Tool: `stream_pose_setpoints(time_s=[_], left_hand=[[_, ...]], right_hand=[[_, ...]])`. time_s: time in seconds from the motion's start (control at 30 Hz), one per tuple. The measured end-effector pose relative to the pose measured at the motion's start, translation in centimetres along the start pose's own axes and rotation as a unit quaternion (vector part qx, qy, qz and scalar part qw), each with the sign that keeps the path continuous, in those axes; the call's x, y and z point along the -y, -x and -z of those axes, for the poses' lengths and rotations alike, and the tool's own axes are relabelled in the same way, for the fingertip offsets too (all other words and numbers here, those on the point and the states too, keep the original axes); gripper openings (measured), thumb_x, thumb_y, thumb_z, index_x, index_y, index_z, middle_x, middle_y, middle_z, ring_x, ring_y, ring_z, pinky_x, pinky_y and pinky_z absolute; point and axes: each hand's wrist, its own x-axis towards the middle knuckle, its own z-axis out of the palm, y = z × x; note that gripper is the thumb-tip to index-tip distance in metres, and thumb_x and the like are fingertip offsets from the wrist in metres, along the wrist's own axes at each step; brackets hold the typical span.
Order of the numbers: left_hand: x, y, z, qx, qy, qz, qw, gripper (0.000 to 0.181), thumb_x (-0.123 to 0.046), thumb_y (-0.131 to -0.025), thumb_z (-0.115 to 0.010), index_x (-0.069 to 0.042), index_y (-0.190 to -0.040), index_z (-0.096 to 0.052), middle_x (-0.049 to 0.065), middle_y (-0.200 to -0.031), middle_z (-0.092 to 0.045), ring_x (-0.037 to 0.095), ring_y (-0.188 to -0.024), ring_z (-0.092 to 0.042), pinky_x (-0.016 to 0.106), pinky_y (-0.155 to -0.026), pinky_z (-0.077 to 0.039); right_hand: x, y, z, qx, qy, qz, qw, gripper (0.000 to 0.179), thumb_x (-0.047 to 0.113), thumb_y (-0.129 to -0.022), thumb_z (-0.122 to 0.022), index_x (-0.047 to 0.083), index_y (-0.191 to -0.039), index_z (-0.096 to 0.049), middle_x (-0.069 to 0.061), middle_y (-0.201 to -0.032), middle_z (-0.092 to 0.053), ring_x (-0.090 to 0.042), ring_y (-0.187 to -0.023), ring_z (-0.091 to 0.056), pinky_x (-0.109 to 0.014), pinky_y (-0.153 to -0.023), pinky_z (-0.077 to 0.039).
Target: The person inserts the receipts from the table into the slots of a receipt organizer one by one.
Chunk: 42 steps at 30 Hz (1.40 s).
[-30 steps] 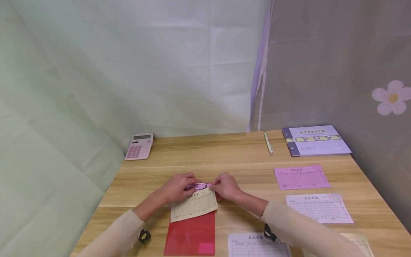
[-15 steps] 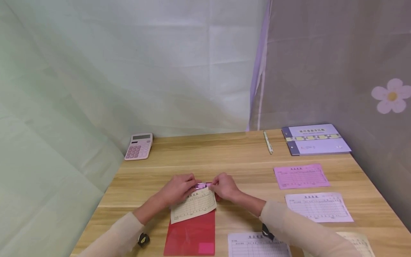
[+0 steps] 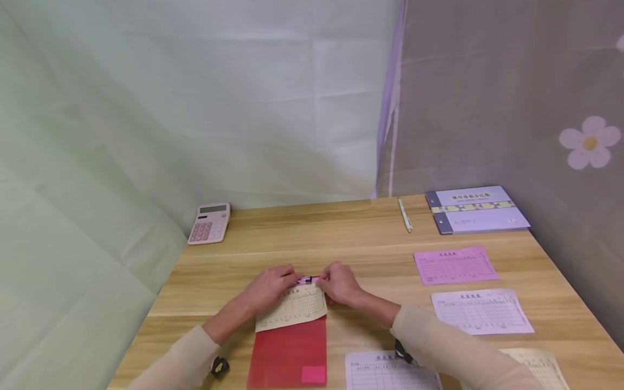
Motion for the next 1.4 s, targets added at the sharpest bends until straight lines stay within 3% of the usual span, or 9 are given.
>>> stream_pose_setpoints(time_s=[0.4, 0.93, 1.2, 1.4], left_hand=[[0.12, 0.14, -0.10, -0.004, -0.012, -0.012, 0.9999, 0.027, -0.003, -0.104, -0.065, -0.010, -0.128, -0.077, 0.000, -0.098, -0.063, 0.010, -0.085, -0.059, 0.025, -0.074, -0.056], [-0.11, 0.22, -0.21, 0.004, -0.047, -0.018, 0.9987, 0.032, 0.002, -0.099, -0.069, -0.009, -0.129, -0.075, 0.003, -0.101, -0.064, 0.014, -0.089, -0.062, 0.028, -0.075, -0.058], [-0.48, -0.06, -0.31, 0.027, -0.058, 0.002, 0.9980, 0.028, -0.004, -0.103, -0.068, -0.012, -0.129, -0.076, 0.001, -0.103, -0.064, 0.013, -0.092, -0.064, 0.028, -0.080, -0.059], [-0.51, 0.02, -0.50, 0.025, -0.073, -0.007, 0.9970, 0.030, -0.002, -0.101, -0.070, -0.010, -0.130, -0.075, 0.003, -0.104, -0.064, 0.014, -0.093, -0.065, 0.030, -0.081, -0.060]], right_hand=[[-0.09, -0.33, -0.13, -0.009, -0.013, -0.004, 0.9999, 0.024, 0.002, -0.102, -0.067, 0.002, -0.078, -0.069, -0.002, -0.051, -0.061, -0.013, -0.040, -0.059, -0.031, -0.043, -0.053], [0.09, -0.17, -0.31, -0.019, -0.021, -0.010, 0.9996, 0.019, 0.001, -0.102, -0.067, -0.001, -0.083, -0.069, -0.004, -0.054, -0.063, -0.014, -0.040, -0.060, -0.032, -0.042, -0.053], [0.39, -0.04, 0.02, -0.004, -0.025, -0.025, 0.9994, 0.020, 0.003, -0.102, -0.067, -0.001, -0.083, -0.069, -0.007, -0.054, -0.064, -0.017, -0.042, -0.062, -0.032, -0.043, -0.053], [0.52, -0.02, 0.23, 0.008, -0.026, -0.031, 0.9991, 0.022, 0.005, -0.101, -0.071, -0.001, -0.080, -0.066, -0.008, -0.053, -0.063, -0.018, -0.042, -0.062, -0.032, -0.043, -0.054]])
